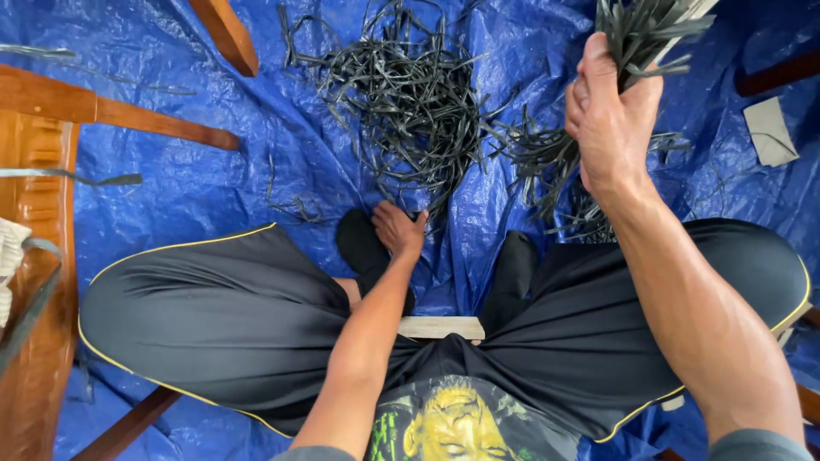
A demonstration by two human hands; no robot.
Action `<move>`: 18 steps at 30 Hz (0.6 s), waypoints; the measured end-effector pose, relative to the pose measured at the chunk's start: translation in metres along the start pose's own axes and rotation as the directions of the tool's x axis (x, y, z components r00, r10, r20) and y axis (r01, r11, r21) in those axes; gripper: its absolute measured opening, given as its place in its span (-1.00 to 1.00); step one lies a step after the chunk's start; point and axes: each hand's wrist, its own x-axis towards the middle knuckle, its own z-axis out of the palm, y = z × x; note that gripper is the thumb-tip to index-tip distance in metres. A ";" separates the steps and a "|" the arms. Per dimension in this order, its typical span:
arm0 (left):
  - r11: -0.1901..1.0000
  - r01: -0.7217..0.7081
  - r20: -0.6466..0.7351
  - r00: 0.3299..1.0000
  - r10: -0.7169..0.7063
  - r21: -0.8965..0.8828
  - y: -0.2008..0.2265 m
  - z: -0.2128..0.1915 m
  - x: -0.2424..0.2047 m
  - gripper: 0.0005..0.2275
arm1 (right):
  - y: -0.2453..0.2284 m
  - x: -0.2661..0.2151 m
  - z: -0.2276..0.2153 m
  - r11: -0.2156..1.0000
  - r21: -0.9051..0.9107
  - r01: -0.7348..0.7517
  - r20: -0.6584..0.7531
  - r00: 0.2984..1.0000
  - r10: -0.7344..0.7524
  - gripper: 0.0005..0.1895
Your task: The person bundles and ties small black plastic strips into organized bunches.
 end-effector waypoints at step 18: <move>0.472 -0.625 0.033 0.581 0.813 -0.622 0.137 -0.276 0.063 -0.98 | -0.013 0.000 -0.002 0.999 0.030 0.040 -0.035 0.999 -0.039 -0.67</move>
